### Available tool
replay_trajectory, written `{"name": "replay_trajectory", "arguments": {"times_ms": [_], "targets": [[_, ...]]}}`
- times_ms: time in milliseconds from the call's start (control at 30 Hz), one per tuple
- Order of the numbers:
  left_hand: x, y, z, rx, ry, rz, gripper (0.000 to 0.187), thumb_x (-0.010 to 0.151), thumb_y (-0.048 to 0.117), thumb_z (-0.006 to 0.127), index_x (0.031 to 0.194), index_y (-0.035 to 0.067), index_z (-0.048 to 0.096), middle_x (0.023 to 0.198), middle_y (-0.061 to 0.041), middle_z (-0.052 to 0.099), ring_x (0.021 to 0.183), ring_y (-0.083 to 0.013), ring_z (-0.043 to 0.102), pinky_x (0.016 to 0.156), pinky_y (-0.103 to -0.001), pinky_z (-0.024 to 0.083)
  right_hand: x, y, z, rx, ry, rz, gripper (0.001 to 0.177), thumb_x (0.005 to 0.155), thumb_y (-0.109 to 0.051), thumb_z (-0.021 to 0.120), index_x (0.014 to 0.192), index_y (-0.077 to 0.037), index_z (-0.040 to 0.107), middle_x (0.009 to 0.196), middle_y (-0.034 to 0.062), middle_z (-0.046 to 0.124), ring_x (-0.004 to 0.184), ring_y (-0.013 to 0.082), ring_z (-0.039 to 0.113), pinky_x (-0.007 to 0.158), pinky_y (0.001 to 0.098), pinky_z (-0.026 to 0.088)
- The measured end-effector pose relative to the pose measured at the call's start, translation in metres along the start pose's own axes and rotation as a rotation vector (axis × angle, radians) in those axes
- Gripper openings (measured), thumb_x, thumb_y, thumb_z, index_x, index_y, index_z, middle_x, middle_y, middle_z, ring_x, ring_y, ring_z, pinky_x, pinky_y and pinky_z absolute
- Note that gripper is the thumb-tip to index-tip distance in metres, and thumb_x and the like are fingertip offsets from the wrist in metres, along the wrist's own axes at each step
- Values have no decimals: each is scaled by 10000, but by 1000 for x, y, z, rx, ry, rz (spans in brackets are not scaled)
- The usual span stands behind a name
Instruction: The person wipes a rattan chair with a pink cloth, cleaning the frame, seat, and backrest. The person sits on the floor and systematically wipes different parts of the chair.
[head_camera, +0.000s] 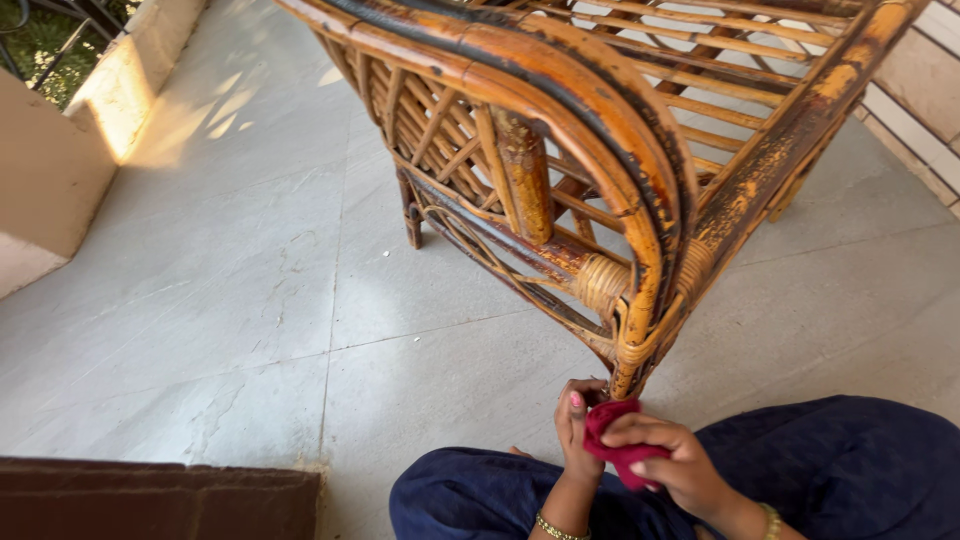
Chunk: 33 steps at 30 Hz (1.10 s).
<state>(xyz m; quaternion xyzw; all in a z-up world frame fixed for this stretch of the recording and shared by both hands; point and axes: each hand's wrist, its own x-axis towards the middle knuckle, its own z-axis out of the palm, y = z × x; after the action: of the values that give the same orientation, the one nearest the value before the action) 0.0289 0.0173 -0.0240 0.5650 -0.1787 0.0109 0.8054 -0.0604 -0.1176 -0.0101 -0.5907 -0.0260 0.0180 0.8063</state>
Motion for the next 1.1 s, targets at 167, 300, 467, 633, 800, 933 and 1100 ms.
{"name": "replay_trajectory", "arguments": {"times_ms": [167,300,467,633,800,933,1100], "targets": [[-1,47,2,-302,-266,63,794,953,725,520,1244,-10,593,1093,-56,624,1045,-176,604,989,-338,483,-10,-60,24,241,-95,-186,405,789,17,614,1181,73,698,1249,184,684,1188,288,644,1054,413,470],[-2,92,-8,-548,-411,-38,990,724,826,655,1376,98,498,1261,1,622,1170,-116,590,1050,-299,458,6,-89,46,-561,185,-562,331,936,-115,659,1247,-5,670,1276,113,697,1243,200,640,1086,347,471],[-3,38,-38,-185,-152,-80,561,919,381,700,1301,-13,583,1185,-97,659,1094,-192,614,986,-342,496,14,-94,67,-569,399,-838,451,924,-157,713,1302,-13,514,1360,81,459,1271,166,510,1110,317,441],[34,31,-50,110,333,94,315,1023,49,609,1321,-54,604,1234,-145,669,1150,-234,629,1000,-362,527,39,-104,42,-639,530,-749,382,941,-98,657,1275,-21,489,1371,98,418,1237,164,483,1148,329,407],[34,86,7,258,56,362,482,1001,39,592,1458,-68,486,1463,-226,555,1349,-332,563,1129,-438,482,56,-73,23,-578,451,-814,399,972,-99,646,1290,-39,414,1381,89,420,1319,177,491,1199,346,397],[15,123,52,219,-122,385,516,1036,130,566,1491,-89,456,1462,-276,534,1362,-384,543,1169,-444,420,62,-46,10,-655,480,-867,419,962,-95,653,1280,-50,384,1385,124,501,1288,206,542,1134,351,424],[23,118,51,82,-105,218,451,1043,94,569,1456,-69,492,1345,-251,606,1249,-368,628,1106,-401,471,66,-37,-16,-932,463,-934,386,918,-154,672,1237,-78,466,1304,158,509,1241,277,533,1091,393,436]]}}
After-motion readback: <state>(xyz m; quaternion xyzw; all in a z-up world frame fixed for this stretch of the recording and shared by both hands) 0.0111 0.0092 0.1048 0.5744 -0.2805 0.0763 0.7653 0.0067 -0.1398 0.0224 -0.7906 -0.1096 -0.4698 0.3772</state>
